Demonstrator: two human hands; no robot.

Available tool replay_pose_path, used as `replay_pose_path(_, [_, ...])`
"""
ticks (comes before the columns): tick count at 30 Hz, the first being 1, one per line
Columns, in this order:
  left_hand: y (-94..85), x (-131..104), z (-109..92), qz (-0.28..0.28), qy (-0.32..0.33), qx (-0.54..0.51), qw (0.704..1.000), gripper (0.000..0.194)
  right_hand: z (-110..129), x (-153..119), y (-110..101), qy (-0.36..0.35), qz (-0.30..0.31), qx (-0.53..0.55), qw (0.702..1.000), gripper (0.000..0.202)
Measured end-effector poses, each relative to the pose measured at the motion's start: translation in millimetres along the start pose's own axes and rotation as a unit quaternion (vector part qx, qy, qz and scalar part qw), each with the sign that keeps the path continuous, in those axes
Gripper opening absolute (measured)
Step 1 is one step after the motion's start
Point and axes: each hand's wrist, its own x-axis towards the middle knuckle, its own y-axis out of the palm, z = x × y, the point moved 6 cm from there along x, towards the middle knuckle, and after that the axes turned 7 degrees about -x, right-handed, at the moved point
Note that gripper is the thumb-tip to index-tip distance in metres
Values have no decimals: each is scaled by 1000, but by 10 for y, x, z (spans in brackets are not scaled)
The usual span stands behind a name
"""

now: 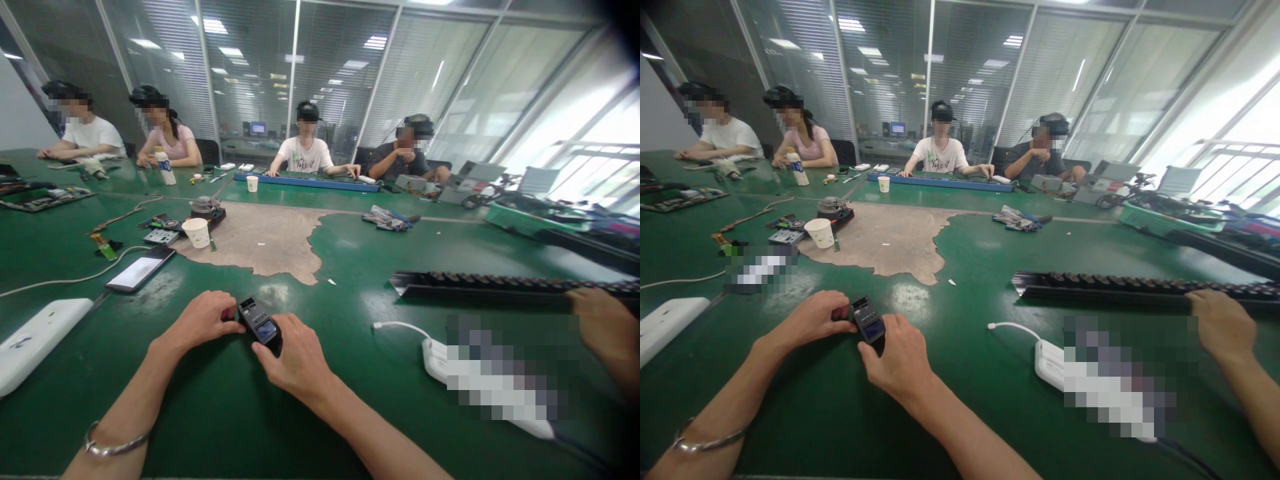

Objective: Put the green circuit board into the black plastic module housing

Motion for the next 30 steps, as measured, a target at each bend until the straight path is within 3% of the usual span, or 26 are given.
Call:
replay_pose_path(4, [-7, 0, -6, 2, 1, -2, 1000, 45, 0, 28, -45, -2, -27, 16, 1000, 26])
replay_pose_path(10, [-58, -28, -37, -1, -6, -8, 1000, 44, -9, 72, -301, -14, -93, 83, 992, 27])
replay_pose_path(15, [-67, -24, -53, -4, -7, -3, 1000, 44, -182, 161, -494, 16, -130, 80, 988, 30])
replay_pose_path(23, [-60, -5, -58, -2, -7, 2, 1000, 43, -421, 189, -377, 87, 0, -103, 991, 21])
replay_pose_path(26, [-65, -9, -61, -5, -8, 2, 1000, 44, -453, 160, -285, 94, 44, -138, 985, 33])
replay_pose_path(30, [-59, -13, -58, -4, -9, 3, 1000, 43, -449, 140, -281, 76, 49, -158, 983, 53])
